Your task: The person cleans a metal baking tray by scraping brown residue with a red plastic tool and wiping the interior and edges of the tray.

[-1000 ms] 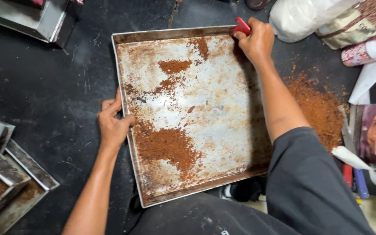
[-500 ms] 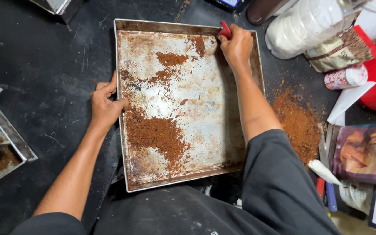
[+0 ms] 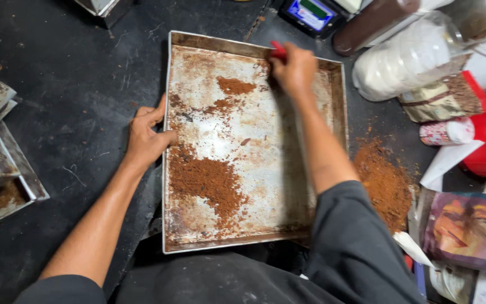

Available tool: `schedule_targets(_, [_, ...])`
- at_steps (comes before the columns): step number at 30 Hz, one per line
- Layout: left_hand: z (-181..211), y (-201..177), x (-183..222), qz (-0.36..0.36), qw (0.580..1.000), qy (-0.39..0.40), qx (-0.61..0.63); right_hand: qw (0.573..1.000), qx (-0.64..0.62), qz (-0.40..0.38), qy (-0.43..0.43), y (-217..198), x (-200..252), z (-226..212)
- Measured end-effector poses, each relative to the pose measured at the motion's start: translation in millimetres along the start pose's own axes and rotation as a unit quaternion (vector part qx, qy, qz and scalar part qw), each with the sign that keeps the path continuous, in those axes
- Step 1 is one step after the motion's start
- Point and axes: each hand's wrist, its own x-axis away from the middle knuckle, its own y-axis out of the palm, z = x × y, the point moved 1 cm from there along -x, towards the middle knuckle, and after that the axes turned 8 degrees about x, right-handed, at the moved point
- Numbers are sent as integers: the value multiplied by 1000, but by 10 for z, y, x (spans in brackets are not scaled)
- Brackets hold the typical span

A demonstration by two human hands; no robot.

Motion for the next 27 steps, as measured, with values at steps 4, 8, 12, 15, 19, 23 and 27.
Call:
schedule_targets(4, [13, 73, 15, 14, 996, 76, -44, 998, 62, 4, -15, 2, 73, -199])
schedule_targets(8, [-35, 87, -5, 60, 996, 45, -44, 993, 86, -25, -73, -204, 268, -67])
schedule_targets(12, [-186, 111, -14, 70, 994, 88, 5, 990, 103, -23, -92, -957, 955, 370])
schedule_targets(15, [-338, 95, -17, 77, 986, 136, -57, 990, 126, -51, 23, -1544, 1760, 395])
schedule_targets(19, [-481, 89, -104, 86, 961, 244, -97, 988, 112, -110, -14, -2100, 2507, 151])
schedule_targets(23, [-465, 64, -99, 82, 965, 243, -51, 988, 91, -124, 35, -2420, 2626, 19])
schedule_targets(27, [-359, 35, -67, 77, 959, 256, -96, 948, 223, -228, -23, -2616, 2638, -60])
